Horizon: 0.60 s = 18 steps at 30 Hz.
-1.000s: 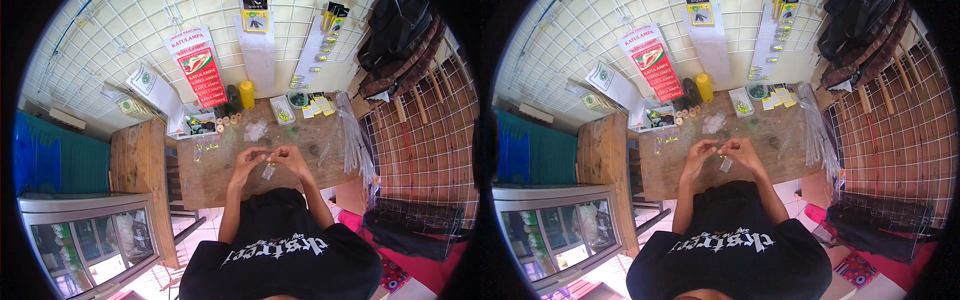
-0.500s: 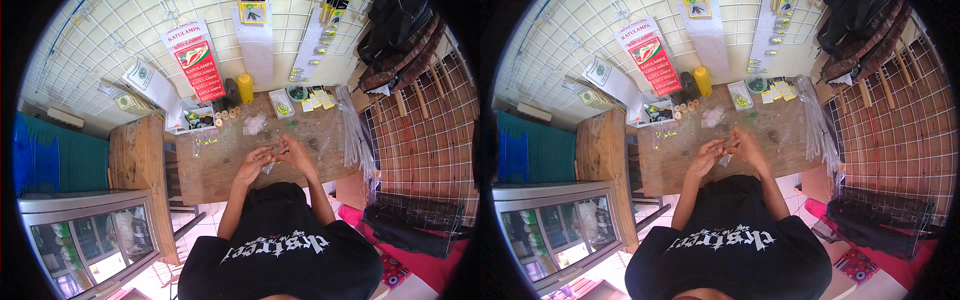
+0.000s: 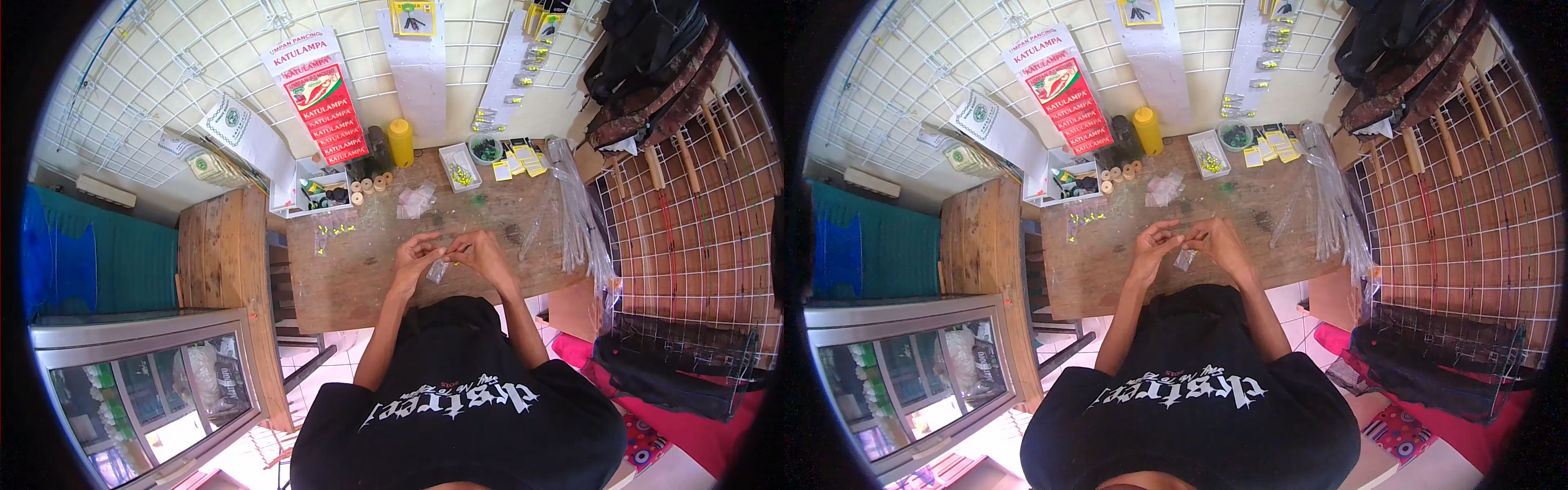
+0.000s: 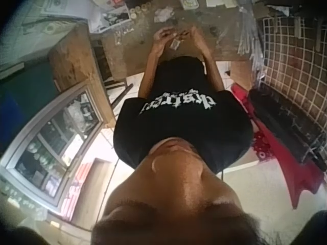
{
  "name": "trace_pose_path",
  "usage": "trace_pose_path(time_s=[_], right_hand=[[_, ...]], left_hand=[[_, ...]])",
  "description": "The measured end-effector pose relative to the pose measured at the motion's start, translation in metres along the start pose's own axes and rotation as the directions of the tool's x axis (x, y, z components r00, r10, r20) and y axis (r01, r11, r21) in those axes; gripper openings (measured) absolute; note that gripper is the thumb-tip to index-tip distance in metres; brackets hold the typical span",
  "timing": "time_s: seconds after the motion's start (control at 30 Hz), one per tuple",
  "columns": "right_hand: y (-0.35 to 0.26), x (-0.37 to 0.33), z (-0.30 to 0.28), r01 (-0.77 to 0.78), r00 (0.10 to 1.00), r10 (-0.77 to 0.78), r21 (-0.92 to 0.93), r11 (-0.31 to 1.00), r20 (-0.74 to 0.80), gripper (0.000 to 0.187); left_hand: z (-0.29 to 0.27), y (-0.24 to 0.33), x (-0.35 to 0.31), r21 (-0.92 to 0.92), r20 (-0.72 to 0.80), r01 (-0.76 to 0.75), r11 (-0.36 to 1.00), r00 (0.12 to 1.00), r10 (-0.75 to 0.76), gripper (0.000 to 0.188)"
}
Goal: Assembling a fishing rig by threading beads and a hook onto a fishing line.
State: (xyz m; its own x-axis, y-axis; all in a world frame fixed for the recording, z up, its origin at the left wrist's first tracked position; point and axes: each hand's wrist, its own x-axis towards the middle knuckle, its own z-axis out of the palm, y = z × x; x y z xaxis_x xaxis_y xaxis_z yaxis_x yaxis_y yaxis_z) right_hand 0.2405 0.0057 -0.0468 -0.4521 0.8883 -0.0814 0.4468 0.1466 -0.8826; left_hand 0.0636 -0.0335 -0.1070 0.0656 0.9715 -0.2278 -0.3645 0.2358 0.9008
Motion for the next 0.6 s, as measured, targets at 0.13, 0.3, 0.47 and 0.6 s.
trace_pose_path(time_s=[0.13,0.3,0.47,0.6], right_hand=[[-0.003,-0.001,0.003,0.067,0.998,-0.067,-0.086,0.994,0.008,0.015],[-0.003,0.001,0.001,0.088,0.995,-0.083,-0.132,0.987,0.046,0.014],[0.001,0.002,0.000,0.158,0.985,-0.166,-0.144,0.977,-0.045,0.016],[-0.002,-0.002,-0.006,0.132,0.988,-0.140,-0.117,0.984,-0.068,0.016]], left_hand=[[-0.004,0.013,0.001,0.117,0.077,-0.028,0.993,0.997,0.019,0.031],[-0.028,0.025,0.008,0.571,0.170,0.023,0.821,0.975,-0.145,0.022],[-0.041,0.042,0.012,0.580,-0.145,0.015,0.814,0.986,0.085,0.028],[0.000,0.079,0.006,0.750,-0.023,-0.447,0.487,0.720,0.694,0.033]])
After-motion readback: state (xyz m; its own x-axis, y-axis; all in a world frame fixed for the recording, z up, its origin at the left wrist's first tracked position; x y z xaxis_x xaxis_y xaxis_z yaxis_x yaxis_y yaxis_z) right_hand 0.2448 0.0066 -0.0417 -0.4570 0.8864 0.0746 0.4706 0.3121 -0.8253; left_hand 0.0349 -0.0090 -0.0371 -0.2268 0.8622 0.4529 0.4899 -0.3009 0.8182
